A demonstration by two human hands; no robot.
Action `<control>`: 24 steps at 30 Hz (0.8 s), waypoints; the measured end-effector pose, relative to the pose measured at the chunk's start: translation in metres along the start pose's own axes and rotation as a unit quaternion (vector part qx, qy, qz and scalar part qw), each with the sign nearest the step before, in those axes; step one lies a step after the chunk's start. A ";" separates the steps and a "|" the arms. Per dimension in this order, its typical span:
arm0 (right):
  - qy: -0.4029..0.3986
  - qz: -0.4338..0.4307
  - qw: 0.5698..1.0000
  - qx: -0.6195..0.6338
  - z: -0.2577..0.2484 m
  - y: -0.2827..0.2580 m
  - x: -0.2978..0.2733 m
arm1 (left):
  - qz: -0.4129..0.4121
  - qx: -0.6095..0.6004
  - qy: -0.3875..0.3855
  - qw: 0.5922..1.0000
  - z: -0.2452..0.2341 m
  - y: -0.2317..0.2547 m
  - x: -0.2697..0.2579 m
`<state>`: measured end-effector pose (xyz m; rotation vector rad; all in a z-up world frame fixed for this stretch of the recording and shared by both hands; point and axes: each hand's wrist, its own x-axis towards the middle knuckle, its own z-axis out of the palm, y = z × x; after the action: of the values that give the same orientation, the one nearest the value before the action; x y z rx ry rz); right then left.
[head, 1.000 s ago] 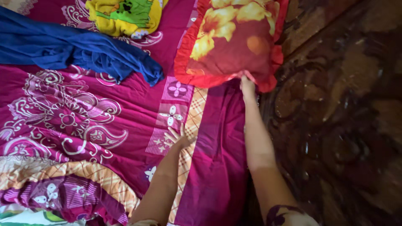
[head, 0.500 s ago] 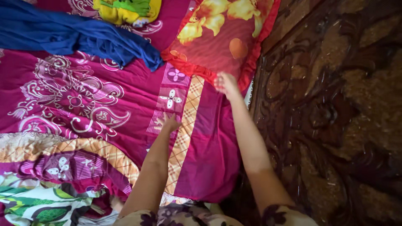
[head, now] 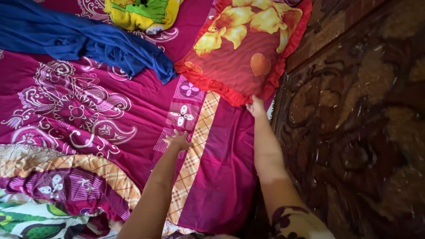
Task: The person clears clothes and pillows from a bed, then uses a broom to sweep the bedsheet and mattress surface. The person folds the bedsheet and smooths it out, leaving the bed made.
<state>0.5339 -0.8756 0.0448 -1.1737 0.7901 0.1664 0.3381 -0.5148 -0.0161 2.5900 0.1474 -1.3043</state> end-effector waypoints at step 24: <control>-0.183 -0.215 0.953 -0.109 -0.037 -0.012 -0.198 | -0.015 -0.110 0.009 0.994 0.012 -0.022 -0.034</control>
<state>0.3789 -0.8585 0.1724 -1.4441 0.1815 0.1039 0.3039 -0.4958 0.0003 2.4220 0.3158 -1.2013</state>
